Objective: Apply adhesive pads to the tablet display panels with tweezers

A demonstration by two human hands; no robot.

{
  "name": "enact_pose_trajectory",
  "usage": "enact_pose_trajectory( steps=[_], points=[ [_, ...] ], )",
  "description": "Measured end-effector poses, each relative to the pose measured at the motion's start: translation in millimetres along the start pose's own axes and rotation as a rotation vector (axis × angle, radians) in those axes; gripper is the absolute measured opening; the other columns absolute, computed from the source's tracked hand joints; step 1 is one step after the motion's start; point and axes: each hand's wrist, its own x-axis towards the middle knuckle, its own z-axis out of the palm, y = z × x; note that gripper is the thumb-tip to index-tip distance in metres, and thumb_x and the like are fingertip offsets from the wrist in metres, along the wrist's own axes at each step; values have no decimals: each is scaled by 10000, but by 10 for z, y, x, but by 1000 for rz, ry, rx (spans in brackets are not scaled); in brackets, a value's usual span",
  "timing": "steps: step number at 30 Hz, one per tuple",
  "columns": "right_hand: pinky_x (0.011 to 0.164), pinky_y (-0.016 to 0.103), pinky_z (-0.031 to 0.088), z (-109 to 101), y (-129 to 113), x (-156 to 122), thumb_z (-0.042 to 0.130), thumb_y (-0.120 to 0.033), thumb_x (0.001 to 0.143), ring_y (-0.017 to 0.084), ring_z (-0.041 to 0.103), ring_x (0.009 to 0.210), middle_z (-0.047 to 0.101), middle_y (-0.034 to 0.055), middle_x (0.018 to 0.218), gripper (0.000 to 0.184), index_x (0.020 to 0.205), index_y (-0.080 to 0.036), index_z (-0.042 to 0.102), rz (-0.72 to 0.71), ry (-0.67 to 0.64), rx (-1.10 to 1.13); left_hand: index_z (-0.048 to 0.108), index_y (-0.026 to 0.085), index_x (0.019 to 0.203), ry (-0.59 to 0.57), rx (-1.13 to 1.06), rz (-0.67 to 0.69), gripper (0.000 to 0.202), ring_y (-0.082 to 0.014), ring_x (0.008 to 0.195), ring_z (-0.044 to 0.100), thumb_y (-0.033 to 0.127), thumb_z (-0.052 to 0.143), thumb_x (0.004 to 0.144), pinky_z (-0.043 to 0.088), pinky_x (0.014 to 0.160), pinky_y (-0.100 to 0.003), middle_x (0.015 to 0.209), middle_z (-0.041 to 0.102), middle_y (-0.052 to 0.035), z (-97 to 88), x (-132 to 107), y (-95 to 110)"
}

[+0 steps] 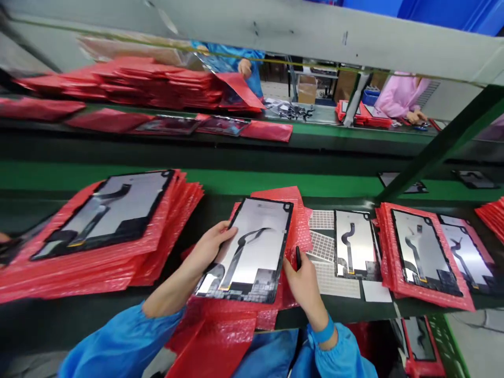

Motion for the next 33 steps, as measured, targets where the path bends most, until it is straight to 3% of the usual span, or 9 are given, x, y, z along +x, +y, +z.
enact_pose_trajectory(
  steps=[3,7,12,16,18,21,25,28,33],
  points=[
    [831,399,580,-316,61,-53,745,-566,883,291,745,886,808,90,924,441,1063,-168,806,45,89,37,557,214,991,-70,-25,-77,581,-236,650,719,677,759,704,579,605,-333,726,718,-31,249,83,-180],
    [486,278,414,-812,155,-60,656,-648,943,152,515,469,575,-37,538,515,1042,-163,799,106,190,150,538,202,1186,-113,-12,-121,764,-245,672,724,690,797,658,563,603,-332,870,765,-65,229,21,-298],
    [528,285,441,-1105,183,127,591,-747,952,154,570,542,629,21,609,636,834,-154,788,68,340,45,602,186,1377,-44,618,172,705,-391,1175,701,658,649,855,574,975,-498,1316,701,-173,4,-151,-192],
    [453,267,414,-1057,182,174,636,-781,905,143,545,465,590,-8,545,617,799,-182,742,90,288,18,649,172,1356,82,967,544,520,-415,1218,650,511,615,963,579,965,-534,1308,651,-196,-14,-255,-100],
    [456,274,461,-1006,188,125,701,-744,885,156,585,459,636,-6,554,551,842,-195,717,125,162,78,634,195,1358,-33,897,812,397,-329,1174,673,354,633,995,589,970,-459,1290,661,-159,81,-344,-82],
    [519,304,563,-946,205,19,772,-670,873,191,677,513,706,9,601,478,946,-203,701,168,8,148,625,188,1363,-391,840,1078,353,-257,1234,661,213,610,1012,549,1062,-391,1308,697,-121,343,-529,-93],
    [617,339,640,-916,256,-98,734,-606,941,224,769,626,767,38,693,413,1017,-201,697,166,-32,115,626,133,1436,-717,1013,1187,546,-342,1450,527,472,629,1008,392,1229,-487,1549,599,-149,743,-703,-254],
    [632,340,649,-902,320,-162,711,-563,977,223,780,633,777,37,705,358,1007,-208,684,175,-53,102,567,107,1518,-807,1133,1151,805,-400,1516,448,600,731,904,297,1272,-546,1633,502,-192,899,-713,-442],
    [651,342,643,-884,409,-214,713,-524,988,232,788,641,776,27,694,305,981,-222,671,150,-70,56,652,101,1404,-818,1197,1147,679,-378,1489,489,537,768,897,293,1281,-518,1564,573,-206,892,-681,-592]
  ],
)
